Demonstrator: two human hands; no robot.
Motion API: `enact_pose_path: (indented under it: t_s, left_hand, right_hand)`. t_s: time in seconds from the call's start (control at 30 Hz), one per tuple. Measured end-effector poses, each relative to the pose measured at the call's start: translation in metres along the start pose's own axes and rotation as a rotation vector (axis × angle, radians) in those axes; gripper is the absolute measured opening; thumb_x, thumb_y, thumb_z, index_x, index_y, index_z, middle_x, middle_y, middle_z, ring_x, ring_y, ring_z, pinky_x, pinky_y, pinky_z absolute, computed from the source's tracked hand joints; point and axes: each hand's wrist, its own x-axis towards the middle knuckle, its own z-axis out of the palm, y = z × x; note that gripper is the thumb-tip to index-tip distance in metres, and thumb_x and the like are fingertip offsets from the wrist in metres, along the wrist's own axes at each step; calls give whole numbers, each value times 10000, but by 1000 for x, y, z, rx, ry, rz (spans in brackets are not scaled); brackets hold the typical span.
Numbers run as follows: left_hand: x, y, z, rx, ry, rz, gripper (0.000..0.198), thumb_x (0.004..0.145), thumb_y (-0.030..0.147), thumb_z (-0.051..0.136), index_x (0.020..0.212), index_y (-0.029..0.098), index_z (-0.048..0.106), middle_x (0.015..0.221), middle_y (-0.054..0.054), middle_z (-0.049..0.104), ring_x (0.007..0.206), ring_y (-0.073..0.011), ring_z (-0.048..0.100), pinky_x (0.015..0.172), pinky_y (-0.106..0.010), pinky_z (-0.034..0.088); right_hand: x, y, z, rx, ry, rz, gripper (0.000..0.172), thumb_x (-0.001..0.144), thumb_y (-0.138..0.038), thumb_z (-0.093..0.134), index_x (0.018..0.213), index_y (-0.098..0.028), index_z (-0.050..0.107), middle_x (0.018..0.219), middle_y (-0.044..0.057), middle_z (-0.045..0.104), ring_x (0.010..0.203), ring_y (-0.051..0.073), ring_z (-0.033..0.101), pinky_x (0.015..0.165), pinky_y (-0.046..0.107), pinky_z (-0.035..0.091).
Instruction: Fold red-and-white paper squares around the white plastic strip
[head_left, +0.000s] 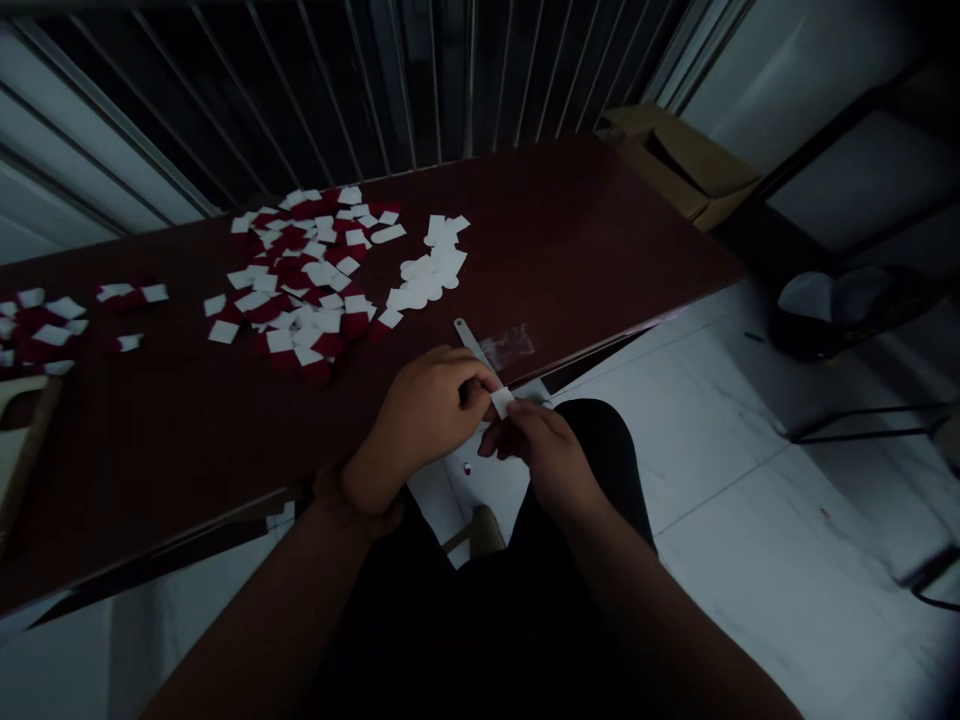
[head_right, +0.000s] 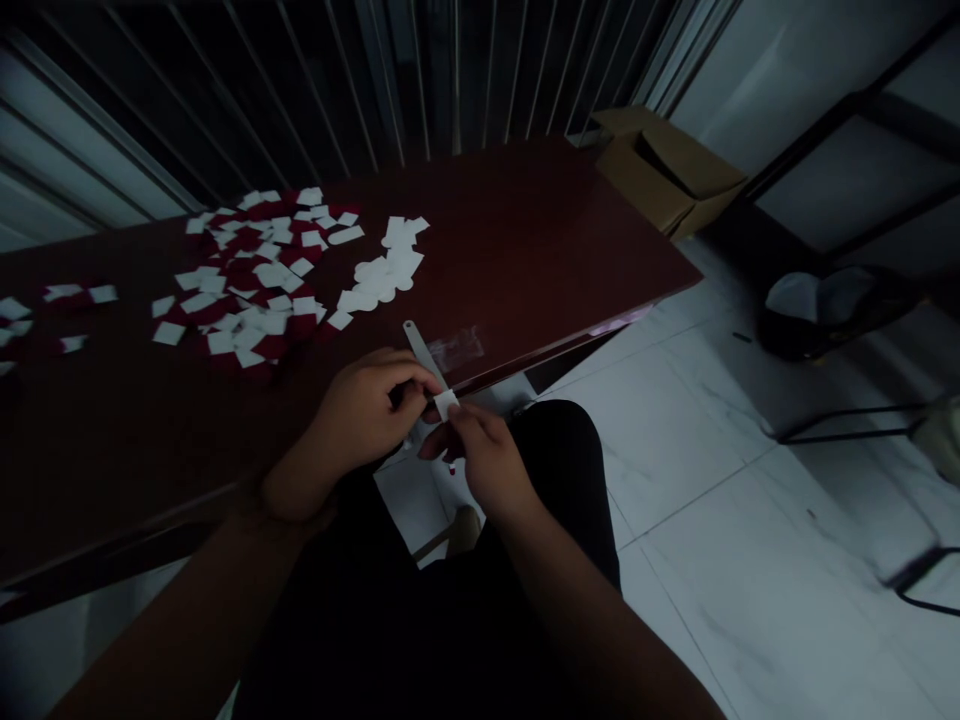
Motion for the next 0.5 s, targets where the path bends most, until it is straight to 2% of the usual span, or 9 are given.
enact_pose_path:
  t_s: [0.1,0.17,0.3,0.5]
  left_hand:
    - [-1,1,1,-23,13,10,255,896,112,551,889,255,762,940,-17,775,921,-215,697,757,-354,532]
    - [-1,1,1,-31,18,20,250,885,113,569,863,263,768,924,-6,782,912,-219,704,759,-359,540]
    - [0,0,2,-53,2,20,261,868,104,581,822,273,774,906,15,799,922,-220,709,780,-363,549]
    - [2,0,1,-40,-19,4,270,865,106,578,819,278,780,899,16,800,923,-222,709,777,-364,549]
  right_hand:
    - [-10,5,-4,3,10,35,397,975,-503,556,862,-185,764,639,61,739,628,192,644,634,320,451]
    - [-12,6,-5,-29,8,0,414,989,-519,556,808,-197,745,633,54,732,625,185,641,659,325,465]
    - [-7,7,-3,-40,-1,-57,406,1004,-507,562,790,-200,719,639,52,730,626,185,643,645,322,469]
    - [3,5,-2,-2,-32,-25,369,991,-481,557,798,-200,699,636,42,719,602,177,634,619,313,464]
